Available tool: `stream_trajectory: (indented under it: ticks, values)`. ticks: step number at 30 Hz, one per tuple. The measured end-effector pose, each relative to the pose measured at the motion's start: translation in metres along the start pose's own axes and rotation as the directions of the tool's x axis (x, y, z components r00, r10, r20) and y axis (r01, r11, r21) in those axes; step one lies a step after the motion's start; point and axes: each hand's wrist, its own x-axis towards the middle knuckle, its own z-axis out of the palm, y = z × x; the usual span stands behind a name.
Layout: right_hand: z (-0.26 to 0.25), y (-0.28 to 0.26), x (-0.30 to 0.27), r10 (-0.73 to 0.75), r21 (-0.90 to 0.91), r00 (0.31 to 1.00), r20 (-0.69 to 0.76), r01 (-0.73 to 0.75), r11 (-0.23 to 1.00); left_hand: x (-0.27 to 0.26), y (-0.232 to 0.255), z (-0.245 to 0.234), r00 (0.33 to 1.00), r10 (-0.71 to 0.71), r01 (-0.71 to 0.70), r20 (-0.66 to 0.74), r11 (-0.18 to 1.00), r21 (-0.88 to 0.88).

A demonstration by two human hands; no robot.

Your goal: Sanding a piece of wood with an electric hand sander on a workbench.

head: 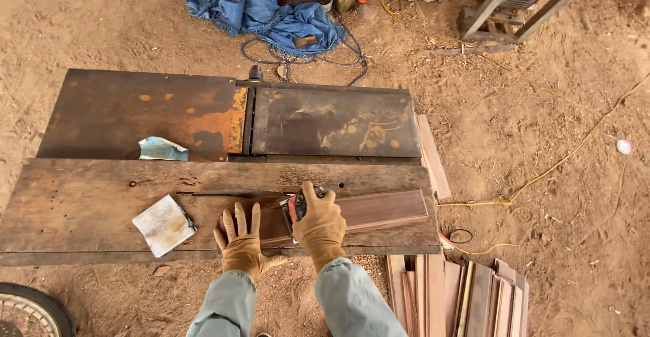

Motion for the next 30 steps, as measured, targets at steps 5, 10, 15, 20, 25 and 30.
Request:
stream_trajectory:
  ticks: [5, 10, 15, 20, 25, 30]
  values:
    - [-0.021, 0.043, 0.016, 0.097, 0.016, 0.995, -0.004, -0.097, 0.995, 0.000, 0.001, -0.003, 0.998, -0.020, 0.024, 0.059, 0.998, -0.065]
    - [-0.052, 0.108, 0.030, 0.173, 0.064, 0.982, -0.075, -0.169, 0.984, 0.006, 0.001, 0.003, 0.997, -0.036, 0.038, 0.070, 0.999, -0.017]
    - [-0.063, 0.200, 0.055, 0.240, -0.001, 0.953, -0.185, -0.244, 0.970, 0.005, 0.002, 0.004, 0.994, -0.055, 0.057, 0.090, 0.998, -0.016]
    - [-0.089, 0.240, 0.059, 0.292, -0.010, 0.924, -0.247, -0.303, 0.953, 0.008, 0.002, 0.009, 0.997, -0.046, 0.047, 0.055, 0.999, -0.023]
    - [-0.083, 0.229, 0.049, 0.292, -0.011, 0.920, -0.261, -0.305, 0.952, 0.006, 0.004, 0.004, 0.996, -0.050, 0.051, 0.074, 0.998, -0.021]
    - [-0.067, 0.193, 0.039, 0.278, -0.001, 0.933, -0.227, -0.285, 0.958, 0.004, 0.004, 0.004, 0.996, -0.047, 0.049, 0.074, 0.999, -0.020]
